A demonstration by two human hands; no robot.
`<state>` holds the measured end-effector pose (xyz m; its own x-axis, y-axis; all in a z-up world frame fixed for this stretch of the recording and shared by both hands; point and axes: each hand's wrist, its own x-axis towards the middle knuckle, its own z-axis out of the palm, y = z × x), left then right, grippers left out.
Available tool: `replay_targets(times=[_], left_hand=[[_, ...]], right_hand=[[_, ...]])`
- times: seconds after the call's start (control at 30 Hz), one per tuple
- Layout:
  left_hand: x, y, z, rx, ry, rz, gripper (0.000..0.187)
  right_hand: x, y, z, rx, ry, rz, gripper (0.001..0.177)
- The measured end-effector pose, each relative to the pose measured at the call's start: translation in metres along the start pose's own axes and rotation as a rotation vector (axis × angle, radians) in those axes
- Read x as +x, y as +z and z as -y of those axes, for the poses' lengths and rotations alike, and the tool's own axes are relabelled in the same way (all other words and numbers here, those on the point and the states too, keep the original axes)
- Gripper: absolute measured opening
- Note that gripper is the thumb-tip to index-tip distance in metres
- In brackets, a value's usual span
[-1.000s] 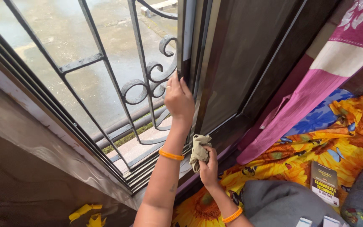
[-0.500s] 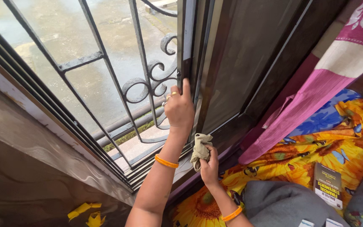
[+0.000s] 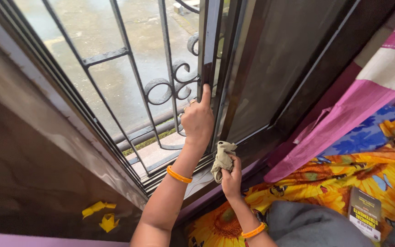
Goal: The person wipes the window frame and glass with a cloth, moving from the bottom sill upward along the vertical edges and across the glass surface. The person uses a cloth to clean the window frame and glass in a bedroom.
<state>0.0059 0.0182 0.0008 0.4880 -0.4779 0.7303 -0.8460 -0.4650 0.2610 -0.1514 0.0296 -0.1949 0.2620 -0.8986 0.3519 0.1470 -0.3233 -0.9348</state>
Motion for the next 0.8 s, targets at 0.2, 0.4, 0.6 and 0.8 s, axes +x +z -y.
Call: replay_targets(times=[0.2,0.4,0.6,0.8], left_hand=[[-0.015,-0.017,0.022,0.033,-0.043,-0.058,0.053],[-0.029,-0.046,0.047,0.098,-0.095,-0.106,0.053],[-0.041,-0.074,0.064,0.147,-0.183,-0.175,0.052],[-0.048,-0.086,0.073,0.277,-0.249,-0.177,0.054]], right_hand=[[0.004,0.002,0.010,0.048,-0.007,0.025,0.032],[0.035,0.016,0.074,-0.068,-0.212,0.161,0.031],[0.117,0.050,0.210,-0.280,-0.836,0.175,0.044],[0.224,0.112,0.336,-0.325,-1.425,0.061,0.059]])
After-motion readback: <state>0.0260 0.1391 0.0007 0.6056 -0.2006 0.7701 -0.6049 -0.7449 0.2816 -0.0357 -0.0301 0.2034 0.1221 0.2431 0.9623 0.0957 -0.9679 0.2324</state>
